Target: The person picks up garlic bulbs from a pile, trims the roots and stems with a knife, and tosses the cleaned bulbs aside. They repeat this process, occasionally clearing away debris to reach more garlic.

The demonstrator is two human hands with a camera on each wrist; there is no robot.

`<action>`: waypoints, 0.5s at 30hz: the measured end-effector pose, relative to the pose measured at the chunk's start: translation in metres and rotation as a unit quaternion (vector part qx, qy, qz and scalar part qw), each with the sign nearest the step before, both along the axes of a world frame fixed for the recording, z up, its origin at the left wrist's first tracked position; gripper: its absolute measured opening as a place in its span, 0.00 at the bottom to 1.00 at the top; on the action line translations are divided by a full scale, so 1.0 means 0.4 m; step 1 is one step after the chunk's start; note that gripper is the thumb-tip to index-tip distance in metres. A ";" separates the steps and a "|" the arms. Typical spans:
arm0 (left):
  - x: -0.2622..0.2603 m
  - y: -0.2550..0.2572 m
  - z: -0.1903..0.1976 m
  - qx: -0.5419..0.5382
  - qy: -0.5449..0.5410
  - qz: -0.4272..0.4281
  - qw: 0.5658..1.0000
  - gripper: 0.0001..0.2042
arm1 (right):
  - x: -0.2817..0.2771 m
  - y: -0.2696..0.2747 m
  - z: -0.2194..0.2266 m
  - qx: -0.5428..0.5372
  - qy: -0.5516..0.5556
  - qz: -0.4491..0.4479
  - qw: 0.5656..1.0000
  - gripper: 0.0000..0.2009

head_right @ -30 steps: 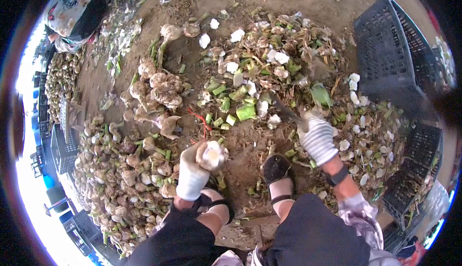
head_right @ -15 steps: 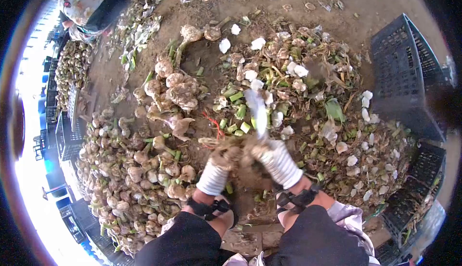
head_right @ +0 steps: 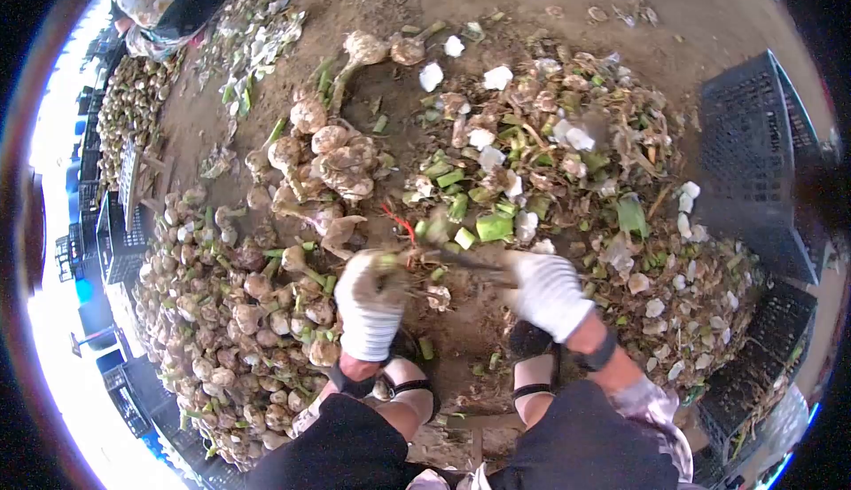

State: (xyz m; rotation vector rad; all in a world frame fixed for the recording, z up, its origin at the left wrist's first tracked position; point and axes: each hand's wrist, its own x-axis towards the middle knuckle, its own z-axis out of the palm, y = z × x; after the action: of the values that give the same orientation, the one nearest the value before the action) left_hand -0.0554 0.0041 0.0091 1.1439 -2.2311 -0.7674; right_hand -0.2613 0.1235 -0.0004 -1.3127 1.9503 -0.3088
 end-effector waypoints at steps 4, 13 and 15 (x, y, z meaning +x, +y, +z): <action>0.192 -0.099 0.029 -0.017 -0.041 0.208 0.977 0.13 | -0.057 0.121 -0.040 0.000 -0.055 -0.199 0.978 0.13; 0.103 -0.200 -0.053 -0.155 -0.435 -0.074 0.884 0.31 | -0.024 0.084 -0.100 -0.065 -0.082 -0.189 0.977 0.16; 0.103 -0.236 -0.125 -0.190 -0.487 -0.025 0.852 0.29 | -0.009 0.099 -0.098 -0.127 -0.143 -0.245 0.950 0.17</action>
State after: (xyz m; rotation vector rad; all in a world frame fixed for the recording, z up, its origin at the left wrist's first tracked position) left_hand -0.0143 -0.0903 -0.0408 1.4463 -3.0081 0.3848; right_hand -0.2648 0.1630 -0.0397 -0.8500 2.0021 -0.9676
